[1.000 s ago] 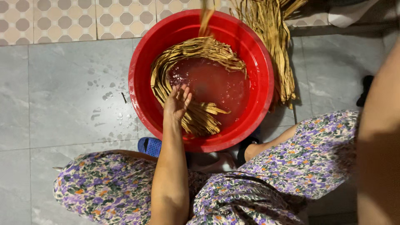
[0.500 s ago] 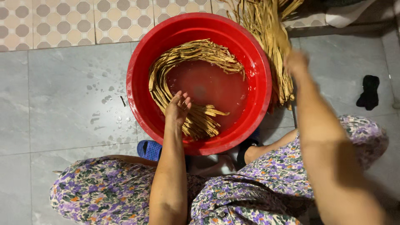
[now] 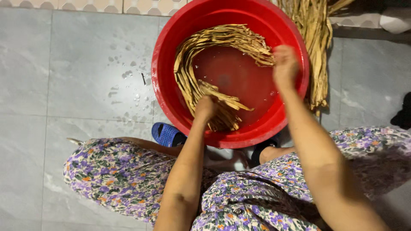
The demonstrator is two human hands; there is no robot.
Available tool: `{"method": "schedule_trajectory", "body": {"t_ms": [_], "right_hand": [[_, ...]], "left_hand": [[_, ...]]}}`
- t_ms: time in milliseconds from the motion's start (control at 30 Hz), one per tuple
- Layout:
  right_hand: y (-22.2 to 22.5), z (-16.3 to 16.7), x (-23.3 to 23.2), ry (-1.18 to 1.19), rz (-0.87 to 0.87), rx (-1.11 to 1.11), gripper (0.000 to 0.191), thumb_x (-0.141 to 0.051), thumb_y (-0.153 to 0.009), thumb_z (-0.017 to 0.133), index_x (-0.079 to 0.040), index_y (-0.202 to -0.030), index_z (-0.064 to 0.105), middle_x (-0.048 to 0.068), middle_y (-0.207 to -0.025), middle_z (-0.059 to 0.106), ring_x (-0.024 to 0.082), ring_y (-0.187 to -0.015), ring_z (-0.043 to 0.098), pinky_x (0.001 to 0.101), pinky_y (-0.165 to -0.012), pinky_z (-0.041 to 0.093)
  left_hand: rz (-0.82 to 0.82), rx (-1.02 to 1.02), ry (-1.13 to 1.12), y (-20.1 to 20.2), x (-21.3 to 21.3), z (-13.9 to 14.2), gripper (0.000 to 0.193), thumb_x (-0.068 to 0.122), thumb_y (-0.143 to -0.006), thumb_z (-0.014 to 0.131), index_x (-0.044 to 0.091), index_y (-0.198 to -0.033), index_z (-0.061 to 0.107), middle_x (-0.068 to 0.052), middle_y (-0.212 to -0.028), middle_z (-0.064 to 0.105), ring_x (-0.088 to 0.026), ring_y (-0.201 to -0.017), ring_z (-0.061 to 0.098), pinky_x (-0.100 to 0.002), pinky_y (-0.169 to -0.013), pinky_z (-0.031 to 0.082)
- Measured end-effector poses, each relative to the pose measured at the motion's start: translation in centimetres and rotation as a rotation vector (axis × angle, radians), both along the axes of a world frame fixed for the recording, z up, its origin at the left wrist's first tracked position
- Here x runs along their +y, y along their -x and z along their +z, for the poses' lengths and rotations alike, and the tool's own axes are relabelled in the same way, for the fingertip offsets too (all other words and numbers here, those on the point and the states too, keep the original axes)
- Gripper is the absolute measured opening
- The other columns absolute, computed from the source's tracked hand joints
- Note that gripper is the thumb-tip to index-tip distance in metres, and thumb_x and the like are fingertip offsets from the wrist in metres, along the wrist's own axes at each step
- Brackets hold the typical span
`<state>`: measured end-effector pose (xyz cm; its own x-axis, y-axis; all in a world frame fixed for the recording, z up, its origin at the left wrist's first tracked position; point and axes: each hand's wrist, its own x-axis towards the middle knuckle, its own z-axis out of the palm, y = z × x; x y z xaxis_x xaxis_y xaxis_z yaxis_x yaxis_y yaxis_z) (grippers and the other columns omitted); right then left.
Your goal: The person sits on the floor and repeatedly submerges, agitates, and wrings long dried plant strips in a red basin of water. The strips are handled by hand and kept wet in the basin.
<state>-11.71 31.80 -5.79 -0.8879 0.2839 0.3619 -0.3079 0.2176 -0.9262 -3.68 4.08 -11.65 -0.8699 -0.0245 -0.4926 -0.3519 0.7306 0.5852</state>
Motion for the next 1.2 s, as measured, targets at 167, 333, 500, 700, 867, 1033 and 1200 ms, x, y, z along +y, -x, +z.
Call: {"method": "schedule_trajectory", "body": {"t_ms": [167, 333, 500, 700, 867, 1033, 1200], "right_hand": [[-4.2, -6.4, -13.0, -0.091, 0.389, -0.597, 0.012, -0.002, -0.097, 0.066, -0.009, -0.106, 0.070, 0.007, -0.096, 0.072, 0.015, -0.086, 0.065, 0.0295, -0.077, 0.054], [-7.5, -8.9, -17.0, -0.216, 0.423, -0.738, 0.025, -0.013, -0.121, 0.048, -0.005, -0.119, 0.071, 0.004, -0.105, 0.075, 0.019, -0.093, 0.069, 0.0349, -0.086, 0.053], [-4.2, -6.8, -14.9, -0.165, 0.461, -0.978, 0.013, -0.009, -0.096, 0.065, -0.004, -0.107, 0.071, 0.009, -0.089, 0.075, 0.017, -0.074, 0.069, 0.0303, -0.067, 0.058], [-3.5, -4.3, -11.8, 0.192, 0.447, -1.004, 0.016, -0.018, -0.100, 0.062, -0.006, -0.109, 0.068, 0.004, -0.083, 0.067, 0.012, -0.068, 0.062, 0.0261, -0.060, 0.054], [-6.6, -5.8, -15.1, -0.375, 0.550, -1.080, 0.015, -0.015, -0.098, 0.065, -0.004, -0.109, 0.067, 0.006, -0.088, 0.067, 0.014, -0.074, 0.062, 0.0290, -0.067, 0.053], [-6.0, -5.4, -14.3, 0.019, 0.464, -1.120, 0.015, -0.011, -0.095, 0.066, -0.001, -0.106, 0.068, 0.009, -0.091, 0.068, 0.015, -0.077, 0.064, 0.0296, -0.071, 0.054], [-3.0, -2.6, -9.2, 0.353, 0.411, -0.970, 0.016, -0.012, -0.095, 0.065, -0.003, -0.108, 0.069, 0.009, -0.093, 0.070, 0.015, -0.074, 0.062, 0.0303, -0.068, 0.053]], "left_hand": [[0.032, 0.095, -0.050, -0.3, -0.6, 0.5, 0.023, 0.023, -0.091, 0.065, 0.017, -0.108, 0.080, -0.015, -0.107, 0.075, -0.034, -0.101, 0.073, -0.044, -0.091, 0.055], [0.288, 0.236, -0.135, 0.1, -3.0, 0.6, 0.023, 0.026, -0.095, 0.062, 0.016, -0.110, 0.077, -0.012, -0.107, 0.077, -0.032, -0.101, 0.075, -0.043, -0.091, 0.057], [-0.139, 0.305, 0.198, -1.3, -2.2, -0.7, 0.038, 0.018, -0.081, 0.069, 0.020, -0.118, 0.074, -0.004, -0.134, 0.065, -0.026, -0.131, 0.055, -0.053, -0.107, 0.043], [-0.179, 0.266, 0.291, -1.7, -1.7, -1.7, 0.042, 0.015, -0.086, 0.060, 0.024, -0.125, 0.070, -0.003, -0.140, 0.057, -0.029, -0.139, 0.041, -0.072, -0.105, 0.025], [-0.107, 0.105, 0.272, -1.0, -1.6, -1.0, 0.040, 0.020, -0.096, 0.055, 0.034, -0.131, 0.071, -0.001, -0.139, 0.064, -0.020, -0.137, 0.055, -0.059, -0.125, 0.029], [-0.144, 0.144, 0.284, -1.6, -2.2, -0.5, 0.039, 0.024, -0.093, 0.057, 0.028, -0.132, 0.065, -0.003, -0.138, 0.061, -0.022, -0.136, 0.049, -0.068, -0.118, 0.021], [-0.227, 0.257, 0.378, -2.0, -2.6, -0.7, 0.050, 0.025, -0.080, 0.061, 0.030, -0.130, 0.067, -0.004, -0.146, 0.055, -0.030, -0.141, 0.041, -0.073, -0.109, 0.021]]}}
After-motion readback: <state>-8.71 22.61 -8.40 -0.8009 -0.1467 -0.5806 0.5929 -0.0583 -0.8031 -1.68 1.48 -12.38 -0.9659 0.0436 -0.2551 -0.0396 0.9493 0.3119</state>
